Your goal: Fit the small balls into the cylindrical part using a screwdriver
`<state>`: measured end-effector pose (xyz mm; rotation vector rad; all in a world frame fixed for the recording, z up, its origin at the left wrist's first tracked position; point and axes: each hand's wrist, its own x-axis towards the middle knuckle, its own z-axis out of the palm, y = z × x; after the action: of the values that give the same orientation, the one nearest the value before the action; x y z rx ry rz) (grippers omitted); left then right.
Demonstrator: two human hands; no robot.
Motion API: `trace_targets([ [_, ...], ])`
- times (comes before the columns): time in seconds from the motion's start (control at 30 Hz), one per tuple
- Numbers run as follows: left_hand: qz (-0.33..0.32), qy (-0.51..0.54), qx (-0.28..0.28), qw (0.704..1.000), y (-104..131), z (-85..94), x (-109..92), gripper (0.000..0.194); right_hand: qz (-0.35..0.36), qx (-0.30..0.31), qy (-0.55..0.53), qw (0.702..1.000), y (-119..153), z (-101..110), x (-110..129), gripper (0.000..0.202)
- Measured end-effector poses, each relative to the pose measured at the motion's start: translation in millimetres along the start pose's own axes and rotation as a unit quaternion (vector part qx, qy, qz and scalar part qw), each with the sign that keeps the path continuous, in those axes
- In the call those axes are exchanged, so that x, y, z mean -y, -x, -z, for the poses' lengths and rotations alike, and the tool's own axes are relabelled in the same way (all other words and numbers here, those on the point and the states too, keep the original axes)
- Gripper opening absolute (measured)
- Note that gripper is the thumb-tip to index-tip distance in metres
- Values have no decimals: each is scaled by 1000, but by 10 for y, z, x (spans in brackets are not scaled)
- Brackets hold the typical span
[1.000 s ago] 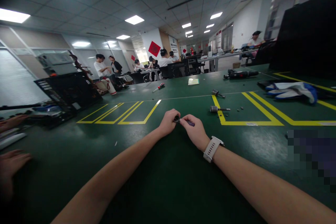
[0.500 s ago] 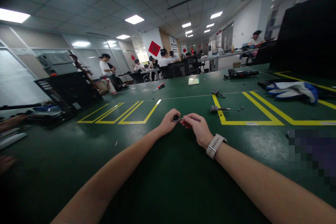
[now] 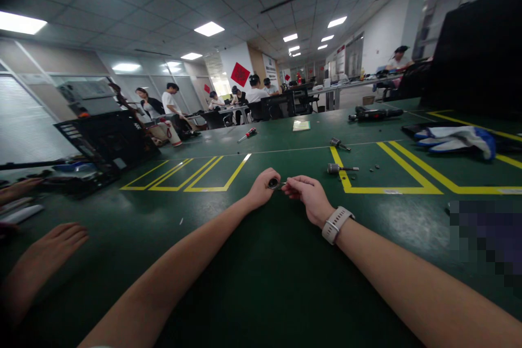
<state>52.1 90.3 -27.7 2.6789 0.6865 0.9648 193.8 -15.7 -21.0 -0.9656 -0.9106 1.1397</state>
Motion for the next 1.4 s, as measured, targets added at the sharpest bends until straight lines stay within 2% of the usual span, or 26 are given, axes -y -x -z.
trace_targets([
  [0.2, 14, 10, 10, 1000, -7, -13, 16, 19, -11, -6, -4, 1000, 18, -16, 18, 21],
  [0.43, -12, -45, 18, 999, 21, -18, 9, 23, -15, -6, 2, 1000, 40, -47, -1, 19],
  [0.73, 13, -13, 13, 1000, 6, -8, 4, 23, -32, -2, -36, 999, -35, 26, -27, 17],
  [0.97, 2, -121, 28, 992, 33, 7, -70, 23, -20, -26, -27, 999, -5, 0, -15, 15],
  [1.2, 66, -180, 21, 981, 38, 17, -96, 26, 20, -68, 35, 997, 25, -21, -37, 13],
  [1.4, 111, -153, 19, 982, 37, 19, -95, 29, 24, -97, 78, 992, 15, -36, -45, 13],
])
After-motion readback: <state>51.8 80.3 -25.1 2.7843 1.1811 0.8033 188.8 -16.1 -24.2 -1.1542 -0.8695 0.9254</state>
